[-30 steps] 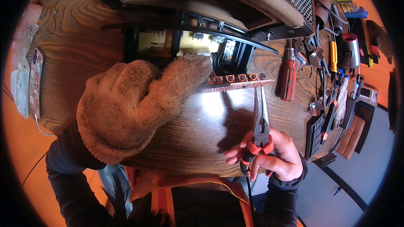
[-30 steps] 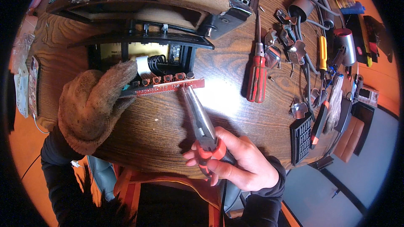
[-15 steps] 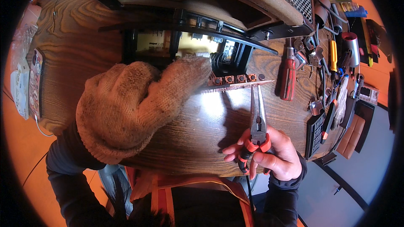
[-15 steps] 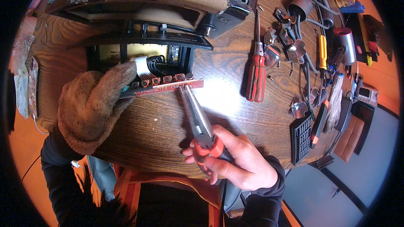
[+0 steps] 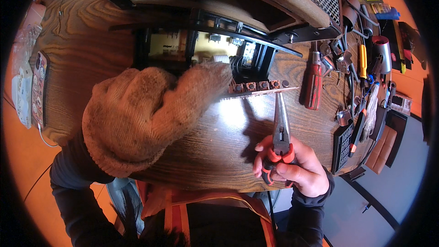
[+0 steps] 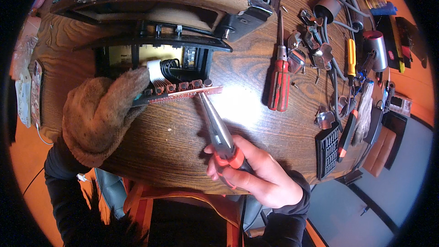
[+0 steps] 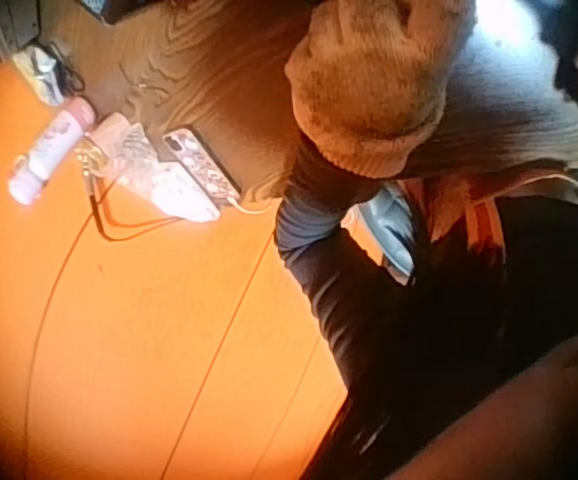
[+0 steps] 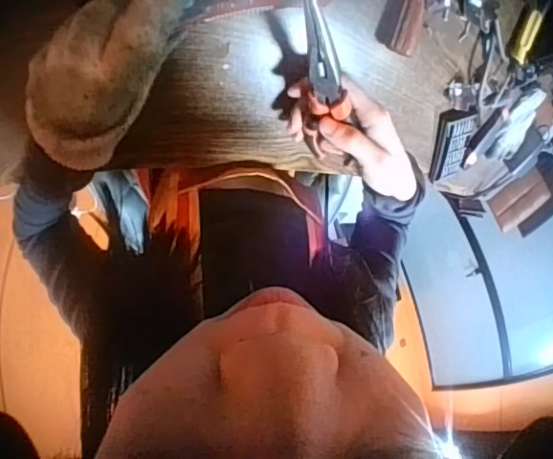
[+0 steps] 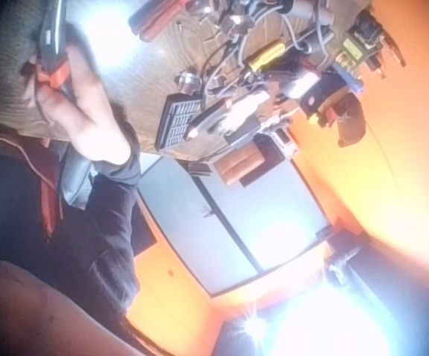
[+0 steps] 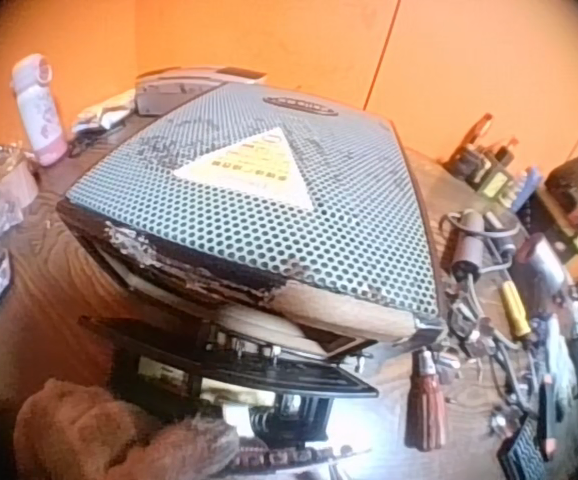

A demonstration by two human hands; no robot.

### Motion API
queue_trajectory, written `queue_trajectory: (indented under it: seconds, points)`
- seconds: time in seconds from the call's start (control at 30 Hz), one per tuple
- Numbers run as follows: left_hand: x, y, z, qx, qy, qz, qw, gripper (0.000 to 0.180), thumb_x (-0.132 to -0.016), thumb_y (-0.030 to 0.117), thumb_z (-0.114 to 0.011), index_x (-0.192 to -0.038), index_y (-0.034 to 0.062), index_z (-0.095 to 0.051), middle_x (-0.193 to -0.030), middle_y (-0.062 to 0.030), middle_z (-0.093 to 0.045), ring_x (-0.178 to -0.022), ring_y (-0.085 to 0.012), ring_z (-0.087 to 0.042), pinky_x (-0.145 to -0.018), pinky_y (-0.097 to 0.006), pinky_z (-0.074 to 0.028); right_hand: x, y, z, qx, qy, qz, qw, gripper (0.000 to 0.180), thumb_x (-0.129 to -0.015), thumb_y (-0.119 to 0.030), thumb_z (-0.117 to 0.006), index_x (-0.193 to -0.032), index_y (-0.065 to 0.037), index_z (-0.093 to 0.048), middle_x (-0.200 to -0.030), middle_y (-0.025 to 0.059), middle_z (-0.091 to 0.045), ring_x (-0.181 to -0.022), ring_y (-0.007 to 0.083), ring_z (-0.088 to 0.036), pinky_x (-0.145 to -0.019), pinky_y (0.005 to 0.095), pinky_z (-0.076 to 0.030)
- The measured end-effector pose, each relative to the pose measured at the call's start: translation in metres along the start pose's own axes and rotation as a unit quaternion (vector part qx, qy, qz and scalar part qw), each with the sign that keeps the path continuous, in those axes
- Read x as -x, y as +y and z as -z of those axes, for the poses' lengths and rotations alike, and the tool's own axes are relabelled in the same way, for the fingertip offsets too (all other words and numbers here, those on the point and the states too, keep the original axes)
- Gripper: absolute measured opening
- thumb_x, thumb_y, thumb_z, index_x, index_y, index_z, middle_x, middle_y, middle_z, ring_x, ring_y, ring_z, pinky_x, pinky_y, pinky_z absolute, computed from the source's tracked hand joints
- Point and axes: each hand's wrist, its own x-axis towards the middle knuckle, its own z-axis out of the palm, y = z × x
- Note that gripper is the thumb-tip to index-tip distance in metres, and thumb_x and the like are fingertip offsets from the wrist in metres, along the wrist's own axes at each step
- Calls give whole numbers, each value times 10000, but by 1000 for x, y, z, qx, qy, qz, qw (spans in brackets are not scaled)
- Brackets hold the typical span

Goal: The person uses pliers to manipulate small components on a red circuit board inside a disassembled electronic device. They repeatedly probe and adjust parts along the board's edge while holding the device steady with a gloved hand.

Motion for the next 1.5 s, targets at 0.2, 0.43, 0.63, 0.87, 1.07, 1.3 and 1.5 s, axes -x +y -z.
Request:
queue_trajectory:
  seconds: [0.2, 0.43, 0.63, 0.87, 1.07, 1.3, 1.5]
  points:
    - [0, -1, 0, -7, 12, -36, 999, 557, -685, 26, -720, -1210, 89, -543, -767, -116, -604, -627, -268, -609, -520, -357, -502, 4, -6, 5, 49, 10, -64, 997, 380, -764, -156, -525, -1066, 70, -484, -958, 220, -603, -894, 264, -581, -805, 333, -438]
    - [1, 0, -1, -30, -10, -30, 999, 547, -676, 13, -717, -1193, 62, -545, -811, -130, -628, -623, -263, -612, -519, -351, -504, 5, 0, 6, 7, -77, 30, 997, 186, -898, -122, -511, -1043, -12, -474, -907, 74, -574, -752, 124, -521, -681, 251, -430]
    - [0, -1, -1, 2, 55, -79, 995, 543, -656, 38, -752, -1157, 24, -545, -899, -123, -654, -630, -239, -614, -510, -345, -488, 11, 7, 4, 97, -16, 59, 993, 250, -892, -220, -557, -985, 1, -487, -830, 67, -559, -718, 158, -556, -673, 269, -447]
    - [5, 5, 8, 44, 23, -77, 996, 555, -658, 178, -789, -1144, 56, -549, -839, -86, -648, -619, -213, -607, -534, -341, -454, 13, 15, 0, 390, 83, 198, 895, 269, -864, -183, -621, -984, 16, -486, -855, 118, -556, -706, 200, -575, -634, 311, -474]
    - [7, 6, 17, 142, -57, -43, 987, 596, -632, 253, -805, -1141, 69, -555, -839, -91, -643, -654, -229, -624, -607, -358, -465, 6, 18, -4, 520, 186, 277, 787, 373, -740, -139, -703, -986, 36, -482, -829, 167, -511, -702, 315, -548, -629, 363, -471]
    - [-4, -2, 16, 290, -69, 0, 954, 560, -641, 199, -790, -1122, 32, -558, -991, -167, -641, -925, -324, -635, -809, -374, -502, 1, 23, -1, 580, 256, 316, 706, 368, -687, -94, -703, -962, 32, -494, -790, 152, -488, -682, 310, -520, -625, 359, -446]
    - [-3, 4, 15, 217, -87, 34, 972, 554, -644, 191, -784, -1132, 54, -561, -939, -124, -655, -851, -308, -640, -725, -387, -506, 2, 17, 12, 298, 131, 325, 888, 314, -867, -316, -583, -903, -17, -492, -859, 132, -616, -681, 190, -566, -652, 314, -455]
